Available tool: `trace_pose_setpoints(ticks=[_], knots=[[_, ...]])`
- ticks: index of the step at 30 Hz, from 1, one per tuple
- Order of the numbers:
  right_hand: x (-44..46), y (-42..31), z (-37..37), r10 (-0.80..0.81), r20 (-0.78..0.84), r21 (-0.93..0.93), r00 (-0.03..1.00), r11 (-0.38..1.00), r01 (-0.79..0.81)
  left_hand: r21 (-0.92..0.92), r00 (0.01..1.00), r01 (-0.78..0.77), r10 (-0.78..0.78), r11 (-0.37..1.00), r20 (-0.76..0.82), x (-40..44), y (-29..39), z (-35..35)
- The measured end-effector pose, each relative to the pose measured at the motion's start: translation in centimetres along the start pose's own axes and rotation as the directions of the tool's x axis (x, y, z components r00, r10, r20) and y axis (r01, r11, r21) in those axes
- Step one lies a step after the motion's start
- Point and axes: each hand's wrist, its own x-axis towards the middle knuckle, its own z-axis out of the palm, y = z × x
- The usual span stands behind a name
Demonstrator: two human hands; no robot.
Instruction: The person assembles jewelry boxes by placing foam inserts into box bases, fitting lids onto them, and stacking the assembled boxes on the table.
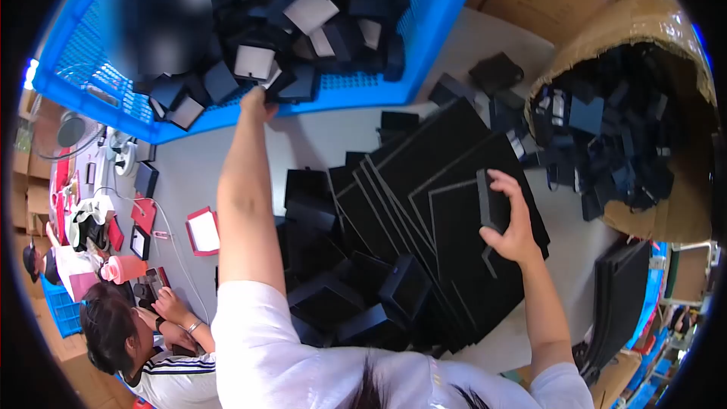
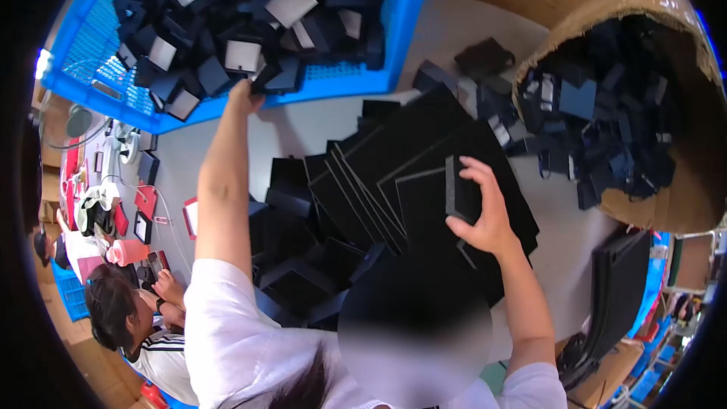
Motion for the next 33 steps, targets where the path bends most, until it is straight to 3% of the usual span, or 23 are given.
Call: trace_pose_setpoints(ticks=[1,5,7,9,11,13,15,17,19,21,23,25,27,29,31,33], knots=[[-0.2,-0.2,-0.3,0.009,-0.024,0.053,1.000,0.999,-0.008,0.024,0.991,0.093,-0.095,0.995,0.096,2.6,-0.6,-0.5],[-0.3,-0.2,0.4,0.056,-0.136,0.187,0.989,0.982,-0.030,0.184,0.942,-0.049,-0.016,0.982,0.335,-5.8,-2.5,-4.7],[0.4,-1.6,1.4,0.062,-0.172,0.286,0.983,0.958,-0.011,0.151,0.928,-0.146,0.082,0.978,0.365,-14.1,-2.9,-6.7],[1.1,-3.8,2.3,-0.032,-0.191,0.192,0.981,0.979,0.069,0.233,0.931,-0.315,0.252,0.920,0.264,-23.0,-3.7,-7.5],[1.7,-7.4,3.5,-0.164,-0.210,0.053,0.964,0.982,0.179,0.331,0.821,-0.559,0.451,0.760,0.351,-30.9,-4.6,-8.8],[1.9,-10.6,5.1,-0.247,-0.228,0.008,0.942,0.967,0.255,0.320,0.737,-0.673,0.567,0.667,0.369,-38.0,-6.4,-9.0],[2.0,-13.8,6.2,-0.356,-0.168,-0.119,0.919,0.933,0.339,0.177,0.527,-0.841,0.703,0.510,0.478,-40.6,-10.2,-8.8],[1.6,-15.4,7.2,-0.457,-0.069,-0.152,0.887,0.883,0.443,0.056,0.446,-0.854,0.673,0.517,0.590,-45.2,-11.9,-8.0],[0.1,-16.0,7.7,-0.460,-0.007,-0.170,0.888,0.876,0.452,-0.195,0.527,-0.617,0.585,0.762,0.616,-47.0,-14.2,-7.3],[-1.3,-16.1,6.8,-0.462,0.067,-0.204,0.884,0.861,0.465,-0.282,0.586,-0.429,0.502,0.858,0.636,-49.8,-14.1,-7.0],[-2.2,-15.5,5.8,-0.455,0.028,-0.219,0.890,0.866,0.450,-0.307,0.551,-0.413,0.504,0.858,0.665,-49.9,-14.7,-6.6],[-2.7,-15.3,5.6,-0.445,-0.019,-0.232,0.895,0.873,0.429,-0.297,0.468,-0.587,0.615,0.753,0.635,-50.9,-15.1,-6.3],[-3.0,-15.4,5.7,-0.233,-0.362,0.021,0.902,0.966,0.258,-0.258,0.442,-0.637,0.619,0.726,0.649,-51.9,-14.8,-6.4],[-3.2,-15.1,5.9,-0.160,-0.339,0.087,0.927,0.976,0.200,-0.176,0.461,-0.636,0.553,0.752,0.694,-52.5,-14.5,-6.7],[-3.3,-14.8,6.6,-0.066,-0.237,0.298,0.969,0.945,0.137,-0.086,0.485,-0.631,0.478,0.771,0.732,-52.5,-14.1,-7.3],[-2.7,-15.1,6.8,0.051,-0.242,0.623,0.969,0.774,0.115,-0.127,0.455,-0.611,0.478,0.781,0.751,-51.9,-13.6,-8.0]])
